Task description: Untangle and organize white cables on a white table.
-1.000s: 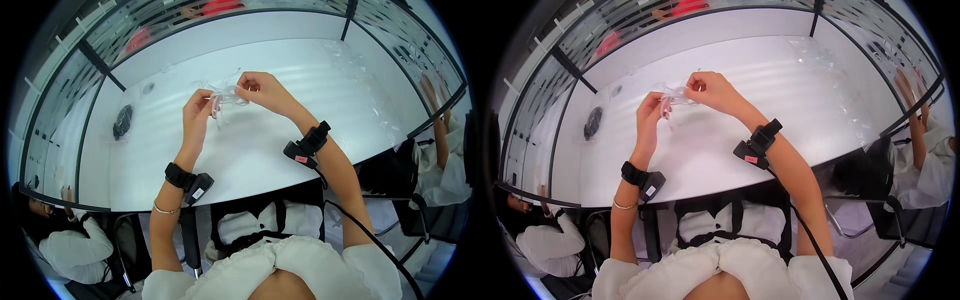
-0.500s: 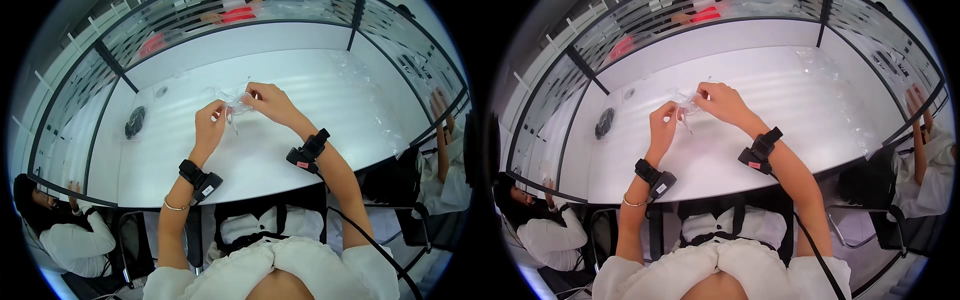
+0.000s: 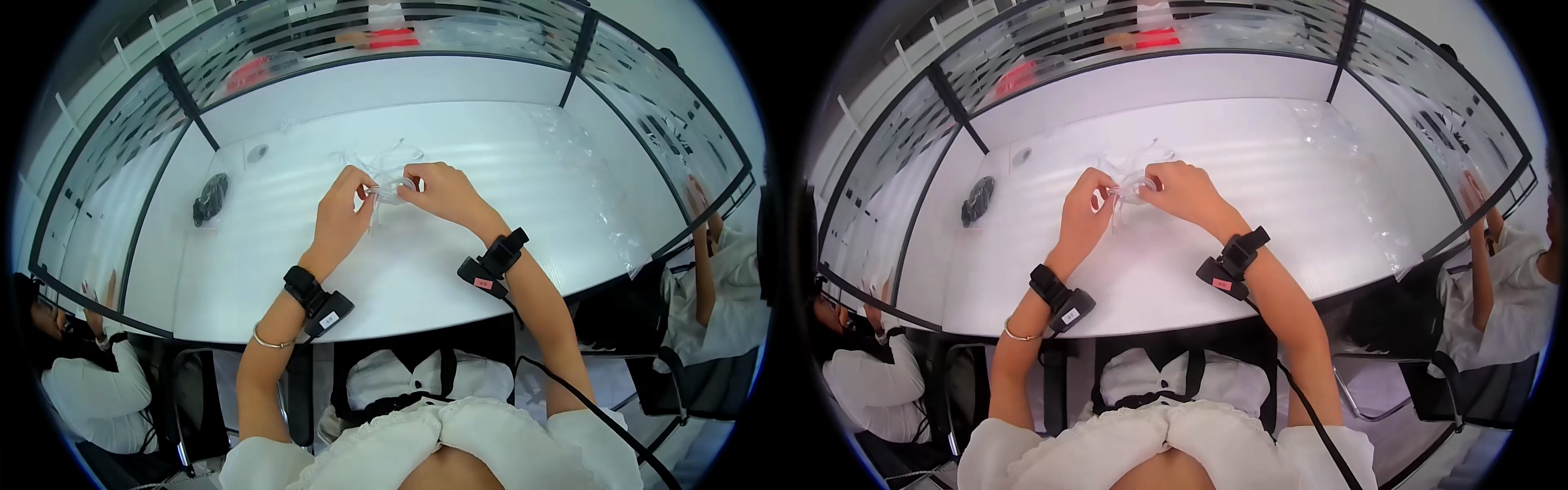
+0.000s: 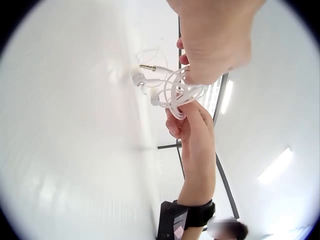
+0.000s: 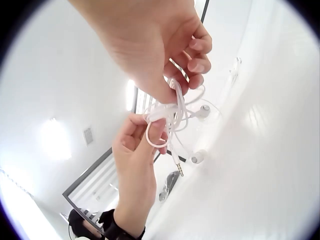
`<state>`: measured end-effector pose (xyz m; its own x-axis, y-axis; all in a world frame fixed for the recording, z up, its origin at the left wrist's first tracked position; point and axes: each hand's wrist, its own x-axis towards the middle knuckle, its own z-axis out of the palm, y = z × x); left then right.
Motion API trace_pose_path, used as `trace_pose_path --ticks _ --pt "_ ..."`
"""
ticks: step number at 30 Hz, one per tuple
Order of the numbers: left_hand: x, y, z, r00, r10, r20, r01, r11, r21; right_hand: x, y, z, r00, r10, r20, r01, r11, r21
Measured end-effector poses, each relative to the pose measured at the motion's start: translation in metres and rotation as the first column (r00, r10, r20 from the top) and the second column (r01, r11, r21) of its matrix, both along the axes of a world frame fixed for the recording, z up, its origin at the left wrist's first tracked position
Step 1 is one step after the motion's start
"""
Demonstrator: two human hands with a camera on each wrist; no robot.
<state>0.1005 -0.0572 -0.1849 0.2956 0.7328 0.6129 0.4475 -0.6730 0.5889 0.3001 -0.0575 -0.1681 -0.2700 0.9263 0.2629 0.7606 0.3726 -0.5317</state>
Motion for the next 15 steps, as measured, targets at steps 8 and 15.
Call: trace_pose_path --ticks 8,15 --pt "0.001 -0.001 -0.001 0.994 -0.023 0.111 0.029 0.998 -0.058 0.008 0.009 0.002 0.977 -0.080 -0.198 0.048 0.986 -0.160" --pt "0.002 0.004 -0.007 0.961 -0.048 0.273 0.136 0.939 -0.315 0.003 0.009 0.005 0.952 -0.125 -0.278 0.118 0.992 -0.042"
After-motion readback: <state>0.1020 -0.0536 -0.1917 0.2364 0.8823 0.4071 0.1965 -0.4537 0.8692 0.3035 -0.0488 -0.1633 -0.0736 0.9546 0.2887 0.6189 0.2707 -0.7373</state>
